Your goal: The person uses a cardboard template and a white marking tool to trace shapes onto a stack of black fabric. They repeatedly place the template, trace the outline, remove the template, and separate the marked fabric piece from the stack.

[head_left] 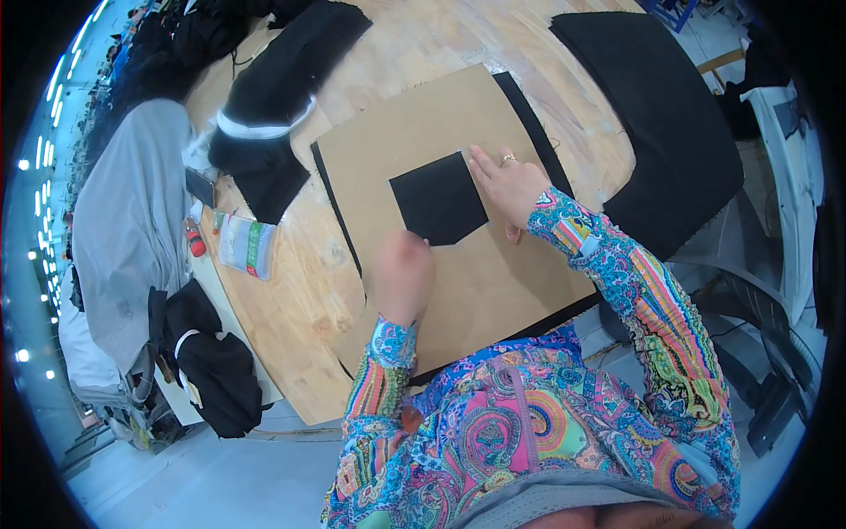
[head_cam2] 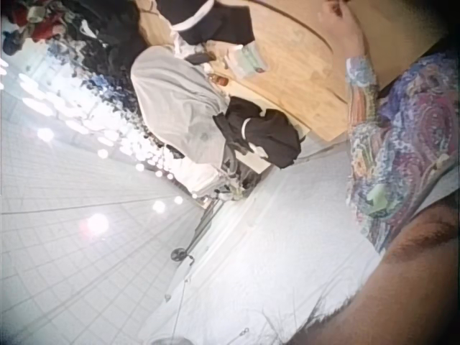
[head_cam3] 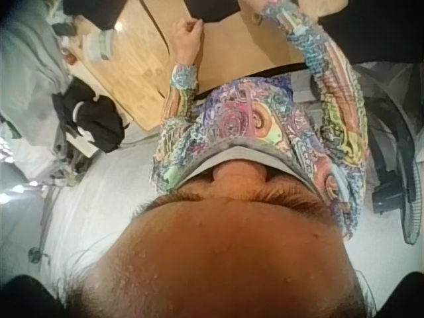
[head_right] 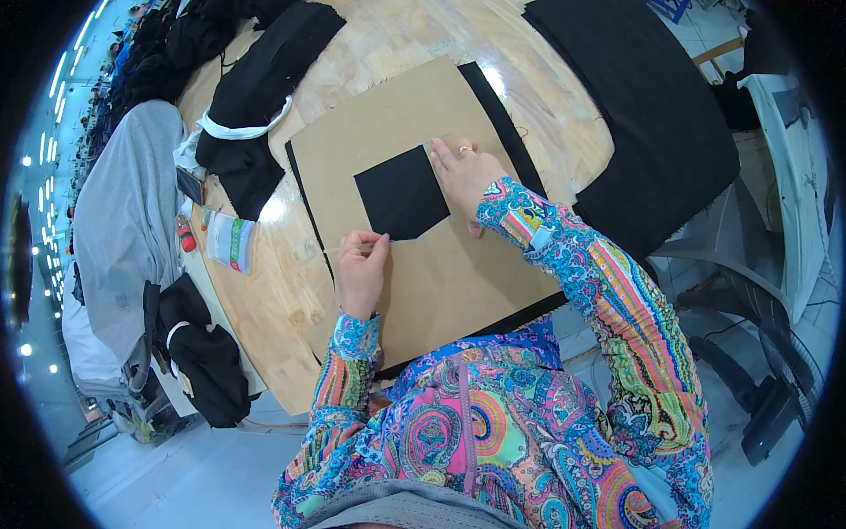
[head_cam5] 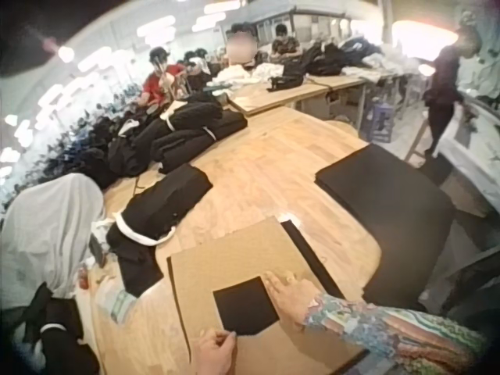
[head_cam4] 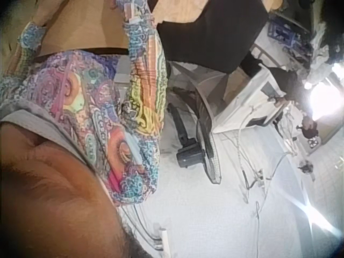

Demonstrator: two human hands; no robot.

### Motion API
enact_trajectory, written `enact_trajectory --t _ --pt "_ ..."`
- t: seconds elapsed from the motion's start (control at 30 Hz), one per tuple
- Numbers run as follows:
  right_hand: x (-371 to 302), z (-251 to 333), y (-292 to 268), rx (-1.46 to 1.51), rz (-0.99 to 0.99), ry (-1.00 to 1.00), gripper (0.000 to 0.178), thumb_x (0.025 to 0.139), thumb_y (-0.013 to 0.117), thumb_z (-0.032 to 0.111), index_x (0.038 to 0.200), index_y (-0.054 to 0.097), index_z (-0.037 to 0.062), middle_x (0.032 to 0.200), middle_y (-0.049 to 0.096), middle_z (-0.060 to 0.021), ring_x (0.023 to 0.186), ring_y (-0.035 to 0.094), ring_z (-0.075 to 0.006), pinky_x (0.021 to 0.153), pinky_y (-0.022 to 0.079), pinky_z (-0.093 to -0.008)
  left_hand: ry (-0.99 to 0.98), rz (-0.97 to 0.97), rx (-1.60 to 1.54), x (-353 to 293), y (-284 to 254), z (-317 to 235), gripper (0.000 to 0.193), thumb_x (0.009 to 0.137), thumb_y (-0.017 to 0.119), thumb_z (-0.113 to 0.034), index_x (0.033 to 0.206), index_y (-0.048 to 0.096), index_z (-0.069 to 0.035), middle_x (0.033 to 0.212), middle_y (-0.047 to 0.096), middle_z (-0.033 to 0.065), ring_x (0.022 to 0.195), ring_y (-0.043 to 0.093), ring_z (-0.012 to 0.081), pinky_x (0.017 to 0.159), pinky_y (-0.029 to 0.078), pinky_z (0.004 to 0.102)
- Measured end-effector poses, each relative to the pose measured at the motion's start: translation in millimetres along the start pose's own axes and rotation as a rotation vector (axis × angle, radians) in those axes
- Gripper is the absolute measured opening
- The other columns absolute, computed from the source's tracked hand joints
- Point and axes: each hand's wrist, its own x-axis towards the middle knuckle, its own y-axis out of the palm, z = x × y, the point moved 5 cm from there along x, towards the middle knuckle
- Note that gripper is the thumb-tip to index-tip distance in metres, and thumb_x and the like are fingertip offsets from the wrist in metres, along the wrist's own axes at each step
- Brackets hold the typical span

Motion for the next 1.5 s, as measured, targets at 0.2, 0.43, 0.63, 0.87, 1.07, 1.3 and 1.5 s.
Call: enact_trajectory --t 0.2,0.43,0.63,0.87,1.07,1.3,1.5 --pt "2 1 0 0.008 0.014 -0.003 0.129 0.034 0.091 0.017 0.143 0.024 -0.0007 0.152 0.019 -0.0149 0.128 0.039 -0.0426 0.081 0.057 -0.0394 -0.023 -0.052 0.062 3 -18 17 0.016 0.081 0.069 -0.014 0.077 0.060 -0.001 0.077 0.062 0.0106 0.069 0.060 0.0201 0.064 0.047 0.0316" --pt "-1 1 -4 0.005 0.036 0.000 0.129 0.034 0.092 0.017 0.142 0.024 -0.0010 0.152 0.019 -0.0150 0.128 0.039 -0.0420 0.081 0.056 -0.0388 -0.220 -0.023 -0.233 0 -14 30 0.016 0.080 0.069 -0.014 0.079 0.060 -0.001 0.079 0.061 0.0129 0.071 0.061 0.0240 0.065 0.048 0.0340" --pt "1 1 -1 0.010 0.022 -0.002 0.130 0.033 0.092 0.017 0.142 0.024 -0.0018 0.152 0.019 -0.0150 0.127 0.039 -0.0417 0.082 0.056 -0.0382 -0.104 -0.030 -0.099 0 -10 32 0.015 0.080 0.069 -0.014 0.079 0.060 -0.002 0.078 0.060 0.0128 0.075 0.060 0.0247 0.066 0.047 0.0351" --pt "0 0 0 0.004 0.026 0.002 0.130 0.034 0.092 0.019 0.142 0.025 -0.0024 0.152 0.020 -0.0147 0.127 0.040 -0.0412 0.082 0.056 -0.0369 -0.191 -0.058 -0.147 -3 -16 17 0.017 0.082 0.070 -0.014 0.078 0.060 -0.001 0.073 0.061 0.0090 0.067 0.061 0.0175 0.062 0.047 0.0290" --pt "-1 1 -1 -0.021 -0.015 0.002 0.130 0.034 0.093 0.022 0.142 0.025 -0.0021 0.151 0.021 -0.0145 0.126 0.042 -0.0409 0.082 0.056 -0.0360 -0.162 0.064 -0.524 -8 40 -11 0.012 0.087 0.067 -0.009 0.084 0.058 -0.002 0.073 0.061 0.0012 0.064 0.056 0.0052 0.056 0.045 0.0198" --pt "1 3 1 -0.065 -0.036 -0.006 0.129 0.037 0.093 0.032 0.143 0.027 -0.0021 0.150 0.027 -0.0135 0.123 0.042 -0.0358 0.081 0.055 -0.0328 -0.117 0.070 -0.433 -4 70 -35 0.011 0.088 0.066 -0.008 0.082 0.059 -0.001 0.068 0.059 0.0001 0.057 0.053 0.0044 0.051 0.042 0.0193" --pt "0 2 -1 -0.031 -0.027 0.008 0.128 0.037 0.093 0.027 0.142 0.026 -0.0018 0.150 0.025 -0.0132 0.125 0.042 -0.0383 0.079 0.057 -0.0343 -0.036 0.040 -0.374 -4 76 -28 0.011 0.088 0.066 -0.008 0.082 0.060 -0.001 0.066 0.059 0.0006 0.055 0.052 0.0049 0.050 0.042 0.0199"
